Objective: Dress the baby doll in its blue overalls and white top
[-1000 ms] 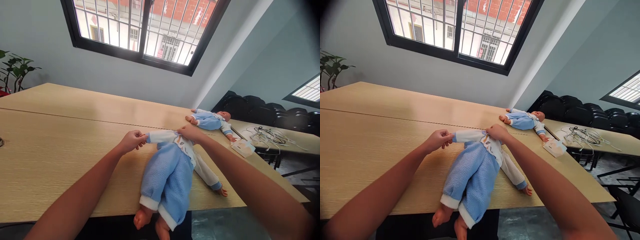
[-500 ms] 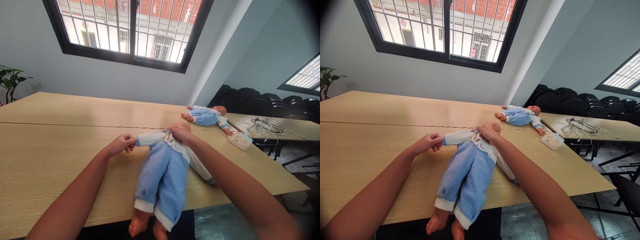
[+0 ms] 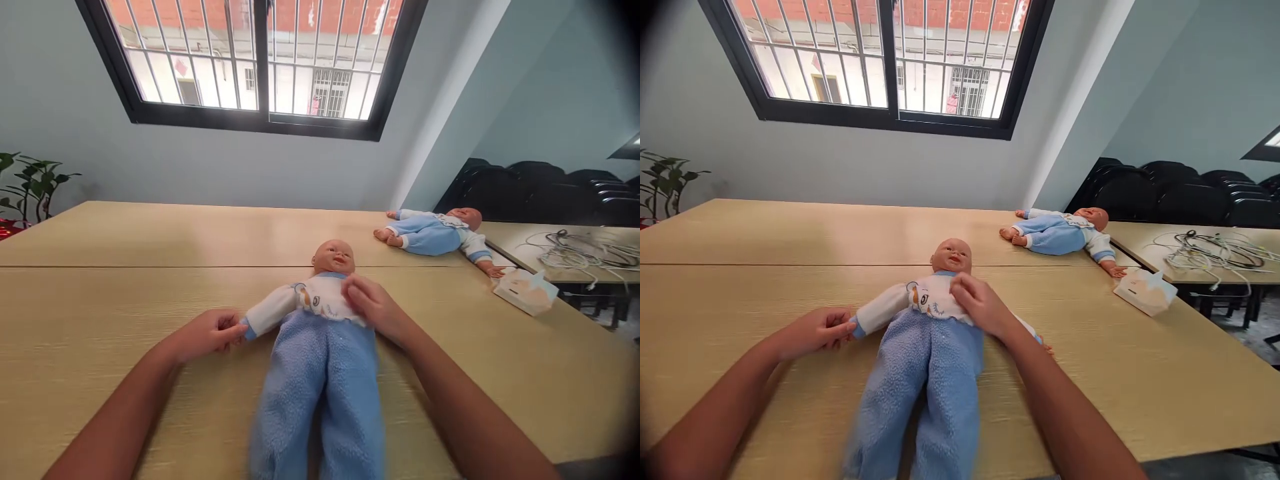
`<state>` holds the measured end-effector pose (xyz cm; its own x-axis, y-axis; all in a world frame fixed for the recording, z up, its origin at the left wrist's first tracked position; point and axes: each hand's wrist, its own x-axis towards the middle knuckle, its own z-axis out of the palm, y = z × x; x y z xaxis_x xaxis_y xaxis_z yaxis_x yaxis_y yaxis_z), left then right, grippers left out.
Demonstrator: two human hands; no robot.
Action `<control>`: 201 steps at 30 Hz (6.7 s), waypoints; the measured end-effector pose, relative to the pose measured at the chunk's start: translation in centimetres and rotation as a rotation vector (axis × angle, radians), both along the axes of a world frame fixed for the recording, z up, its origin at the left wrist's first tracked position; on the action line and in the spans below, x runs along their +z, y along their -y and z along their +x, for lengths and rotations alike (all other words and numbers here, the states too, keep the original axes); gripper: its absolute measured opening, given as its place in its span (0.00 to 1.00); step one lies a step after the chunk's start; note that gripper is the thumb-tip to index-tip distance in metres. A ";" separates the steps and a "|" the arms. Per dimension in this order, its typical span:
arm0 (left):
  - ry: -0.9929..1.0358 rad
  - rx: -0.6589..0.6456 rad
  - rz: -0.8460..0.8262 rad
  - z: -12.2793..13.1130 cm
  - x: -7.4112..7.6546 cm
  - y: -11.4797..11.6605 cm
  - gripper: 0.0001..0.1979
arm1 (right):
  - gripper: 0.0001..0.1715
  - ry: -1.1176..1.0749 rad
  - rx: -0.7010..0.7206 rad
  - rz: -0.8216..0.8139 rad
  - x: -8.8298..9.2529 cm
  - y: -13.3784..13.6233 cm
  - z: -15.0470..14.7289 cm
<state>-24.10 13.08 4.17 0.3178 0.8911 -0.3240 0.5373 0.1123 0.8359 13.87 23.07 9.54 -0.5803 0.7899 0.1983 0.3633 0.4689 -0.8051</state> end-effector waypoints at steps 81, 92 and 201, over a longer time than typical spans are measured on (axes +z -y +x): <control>0.087 -0.276 0.582 16.8 7.1 -6.2 0.20 | 0.15 0.142 0.077 -0.186 0.2 4.3 3.2; -0.221 -0.171 0.468 19.5 4.7 -6.3 0.20 | 0.12 0.297 -0.216 0.422 -1.5 4.6 2.4; -0.359 -0.168 1.314 19.5 4.2 -5.7 0.12 | 0.20 -0.566 -0.176 -0.522 -2.1 3.5 2.4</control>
